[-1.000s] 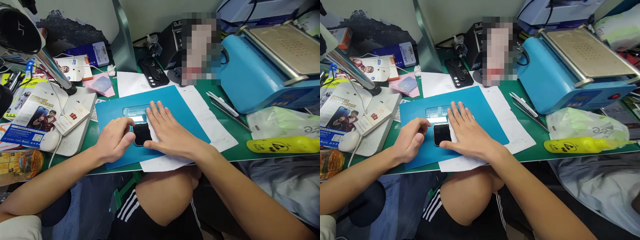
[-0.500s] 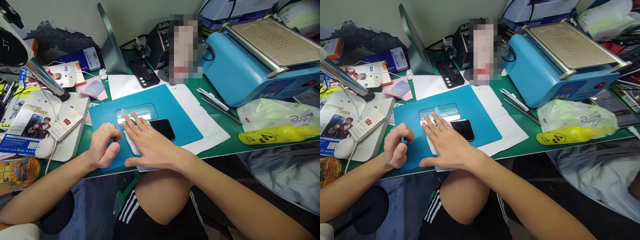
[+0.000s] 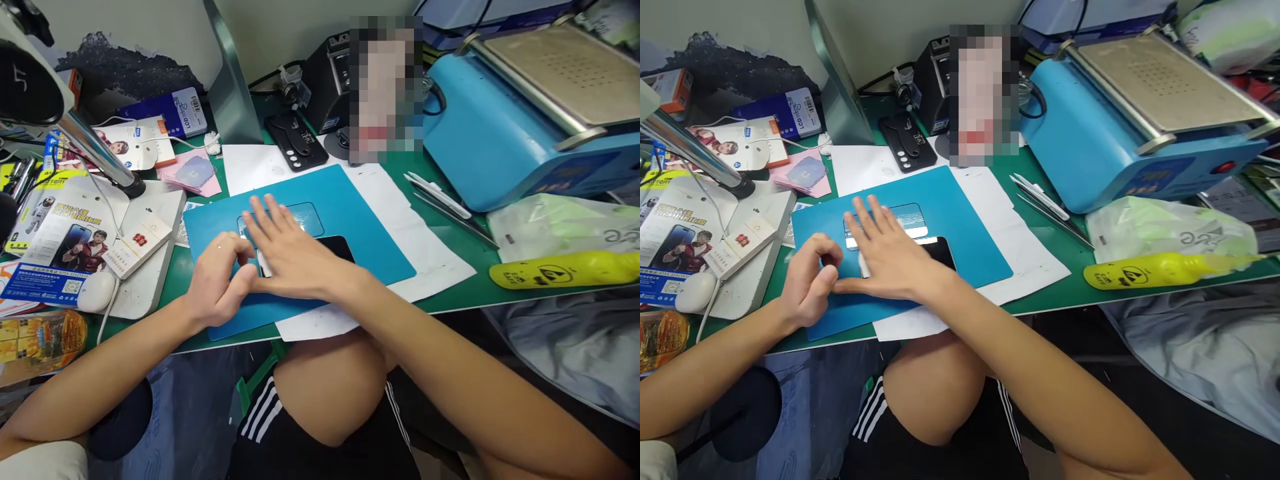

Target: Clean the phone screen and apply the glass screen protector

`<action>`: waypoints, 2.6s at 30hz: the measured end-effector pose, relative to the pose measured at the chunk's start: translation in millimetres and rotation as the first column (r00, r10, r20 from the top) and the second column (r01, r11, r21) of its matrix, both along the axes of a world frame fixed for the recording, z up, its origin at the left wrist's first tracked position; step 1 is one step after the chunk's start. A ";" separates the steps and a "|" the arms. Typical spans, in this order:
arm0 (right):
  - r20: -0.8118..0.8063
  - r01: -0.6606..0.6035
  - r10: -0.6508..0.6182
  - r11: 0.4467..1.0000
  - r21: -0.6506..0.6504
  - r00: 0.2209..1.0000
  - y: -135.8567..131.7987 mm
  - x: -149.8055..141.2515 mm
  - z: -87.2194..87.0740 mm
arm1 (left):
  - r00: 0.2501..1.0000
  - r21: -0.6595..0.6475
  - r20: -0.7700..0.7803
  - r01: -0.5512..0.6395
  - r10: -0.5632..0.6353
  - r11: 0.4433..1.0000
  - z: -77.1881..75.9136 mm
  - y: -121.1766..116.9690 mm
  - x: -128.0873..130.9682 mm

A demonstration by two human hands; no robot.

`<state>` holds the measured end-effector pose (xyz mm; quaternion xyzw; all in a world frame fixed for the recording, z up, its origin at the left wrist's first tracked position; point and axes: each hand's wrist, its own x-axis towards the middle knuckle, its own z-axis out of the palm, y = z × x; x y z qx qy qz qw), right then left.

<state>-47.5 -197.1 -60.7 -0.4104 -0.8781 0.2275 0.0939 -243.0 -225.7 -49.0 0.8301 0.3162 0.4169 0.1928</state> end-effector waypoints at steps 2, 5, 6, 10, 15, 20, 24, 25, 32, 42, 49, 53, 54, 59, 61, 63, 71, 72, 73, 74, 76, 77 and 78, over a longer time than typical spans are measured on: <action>-0.040 -0.025 0.027 0.999 0.035 0.999 -3.8 -16.8 1.6 | 0.999 0.007 0.051 0.003 -0.003 1.000 -1.1 1.6 -2.8; -0.078 -0.033 0.040 0.995 0.090 0.996 -16.9 -25.3 1.6 | 0.995 0.016 0.102 0.013 -0.015 1.000 -4.3 3.2 -6.9; -0.088 -0.027 0.036 0.994 0.102 0.995 -22.0 -23.0 1.3 | 0.994 0.013 0.109 0.010 -0.011 1.000 -5.5 3.6 -8.1; -0.058 0.011 -0.005 0.995 0.104 0.998 -36.9 9.4 -2.4 | 0.995 -0.016 0.102 -0.001 0.003 1.000 -7.9 5.0 -11.0; 0.074 0.105 -0.113 0.989 0.104 0.991 -35.4 68.3 -14.0 | 0.997 -0.013 0.079 0.020 -0.019 1.000 -3.2 5.0 -8.5; 0.133 0.108 -0.125 0.986 0.127 0.983 -19.1 83.5 -20.7 | 0.997 0.020 0.072 0.035 -0.036 0.999 1.2 3.3 -3.2; 0.104 0.116 -0.125 0.989 0.088 0.987 -3.7 49.7 -11.7 | 0.998 0.016 0.058 0.028 -0.029 0.999 1.4 3.4 -2.3; 0.088 0.107 -0.112 0.992 0.065 0.990 -1.5 37.7 -8.0 | 0.998 0.014 0.059 0.028 -0.028 1.000 1.4 3.7 -2.7; -0.022 -0.012 0.013 0.998 0.056 1.000 -12.3 -15.8 7.0 | 0.997 0.001 0.082 0.002 -0.002 1.000 -0.2 6.8 -8.8; 0.071 0.071 -0.076 0.995 0.072 0.995 -36.5 48.7 -3.9 | 0.966 -0.085 -0.235 -0.129 0.106 0.988 2.3 6.9 -2.5; 0.103 0.129 -0.135 0.990 0.063 0.985 -16.3 53.9 -8.3 | 0.967 -0.123 -0.246 -0.099 0.067 0.987 1.6 6.1 -3.0; 0.045 0.102 -0.104 0.994 0.038 0.994 -10.3 21.0 -1.9 | 0.988 -0.118 -0.127 -0.106 0.090 0.987 -0.9 8.1 -6.0; 0.028 0.085 -0.086 0.996 0.030 0.996 -10.7 12.5 0.3 | 0.990 -0.113 -0.110 -0.105 0.093 0.988 -1.1 8.8 -6.4; -0.047 -0.017 0.020 0.998 0.055 0.999 -22.6 -14.6 6.0 | 0.996 -0.070 -0.035 -0.080 0.078 0.994 -1.5 11.5 -7.7; -0.064 -0.028 0.033 0.997 0.077 0.997 -29.7 -14.7 5.3 | 0.997 -0.062 -0.033 -0.076 0.074 0.995 -1.3 11.7 -8.2; -0.059 -0.026 0.031 0.996 0.091 0.998 -37.4 -7.1 3.4 | 0.995 -0.069 -0.055 -0.088 0.085 0.994 -0.9 11.3 -8.2; 0.101 0.076 -0.086 0.992 0.101 0.991 -49.5 70.1 -11.7 | 0.990 -0.077 -0.103 -0.106 0.098 0.991 1.6 8.5 -5.5; 0.111 0.081 -0.093 0.991 0.108 0.989 -45.8 77.7 -14.0 | 0.989 -0.082 -0.105 -0.109 0.100 0.991 1.7 8.6 -5.7; 0.118 0.088 -0.101 0.990 0.110 0.988 -41.3 83.5 -16.1 | 0.988 -0.087 -0.113 -0.117 0.107 0.989 1.9 8.7 -5.9; 0.123 0.098 -0.111 0.989 0.111 0.986 -36.5 87.2 -17.5 | 0.985 -0.091 -0.127 -0.126 0.114 0.988 1.9 9.0 -6.3; 0.128 0.124 -0.137 0.987 0.106 0.982 -27.1 88.6 -18.3 | 0.984 -0.096 -0.142 -0.122 0.108 0.988 1.7 9.6 -7.0; 0.131 0.136 -0.148 0.986 0.101 0.980 -23.0 86.2 -17.5 | 0.988 -0.098 -0.127 -0.104 0.091 0.990 1.3 9.9 -7.2; 0.133 0.141 -0.152 0.986 0.093 0.979 -19.4 82.0 -15.8 | 0.993 -0.099 -0.093 -0.076 0.067 0.992 0.8 10.3 -7.5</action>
